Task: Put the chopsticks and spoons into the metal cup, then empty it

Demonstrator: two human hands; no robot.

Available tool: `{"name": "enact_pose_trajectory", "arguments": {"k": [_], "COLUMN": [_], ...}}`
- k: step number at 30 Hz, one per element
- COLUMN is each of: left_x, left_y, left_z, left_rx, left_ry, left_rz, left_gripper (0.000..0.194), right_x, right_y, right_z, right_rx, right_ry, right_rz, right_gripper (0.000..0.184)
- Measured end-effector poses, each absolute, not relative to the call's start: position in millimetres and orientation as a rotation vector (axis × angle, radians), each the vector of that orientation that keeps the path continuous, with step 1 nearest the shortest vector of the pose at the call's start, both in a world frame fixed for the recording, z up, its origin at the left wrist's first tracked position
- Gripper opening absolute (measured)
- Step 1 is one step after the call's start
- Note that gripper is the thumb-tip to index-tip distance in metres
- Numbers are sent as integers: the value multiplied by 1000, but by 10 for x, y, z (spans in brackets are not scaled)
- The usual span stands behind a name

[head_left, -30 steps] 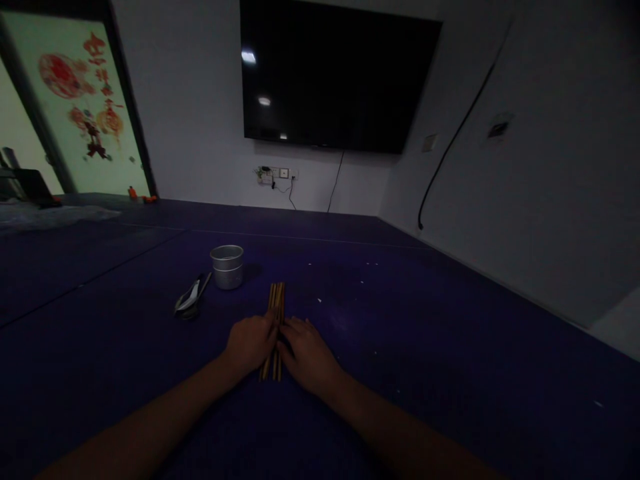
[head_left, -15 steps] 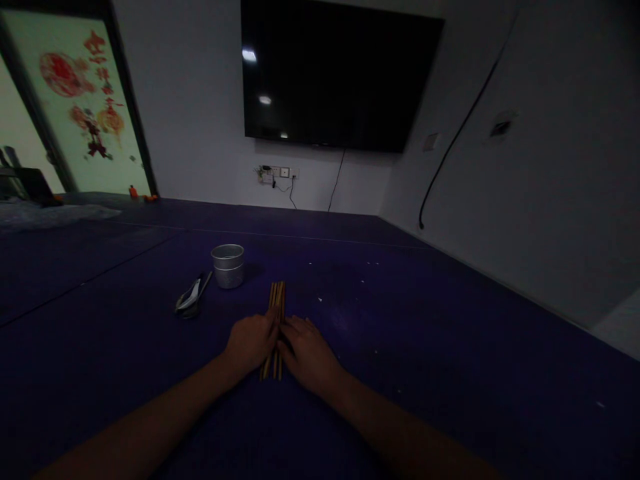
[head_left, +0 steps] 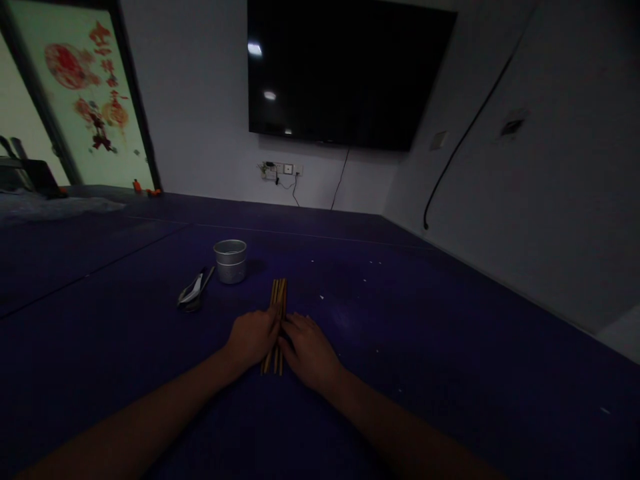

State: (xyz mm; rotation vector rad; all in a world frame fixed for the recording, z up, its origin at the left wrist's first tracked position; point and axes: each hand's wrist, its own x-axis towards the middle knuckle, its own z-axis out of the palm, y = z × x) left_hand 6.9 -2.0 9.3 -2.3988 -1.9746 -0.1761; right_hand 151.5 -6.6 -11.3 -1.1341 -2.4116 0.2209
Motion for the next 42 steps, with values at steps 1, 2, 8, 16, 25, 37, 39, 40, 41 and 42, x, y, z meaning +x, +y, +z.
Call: {"name": "enact_pose_trajectory", "arguments": {"k": [1,2,8,16,25,37,39,40,41,42], "left_x": [70,71,84,84,73,66,67,66,66,65], "left_y": [-21,-21,-33,-32,-12,-29,-31,-31,-31,-30], "left_z": [95,97,121,107,81,107,109,108,105,101], "left_rx": [-2397,-2396,-2397,-2391,-2386,-2405,-2413,-2415,-2415,-2414], "left_ry": [-1974,-1973,-1999,-1994,-1991,-1986,-1979,-1977,-1978,-1976], "left_rz": [-177,-178,-161,-172,-156,-176,-180,-182,-182,-183], "left_gripper": [40,40,39,41,42,41,41,40,39,39], "right_x": [1514,1513,1511,1510,1503,1497,1495,1494,1493,1491], "right_y": [-65,-65,-66,-60,-73,-77,-76,-76,-77,-78], "right_z": [-113,-112,-107,-114,-117,-110,-120,-123,-126,-128], "right_rx": [-1136,-1140,-1158,-1153,-1173,-1173,-1173,-1173,-1175,-1178], "right_ry": [-2411,-2413,-2422,-2423,-2404,-2401,-2402,-2404,-2403,-2401], "right_rz": [215,210,212,211,211,212,212,209,205,200], "right_gripper": [32,32,32,33,36,33,32,32,32,32]}}
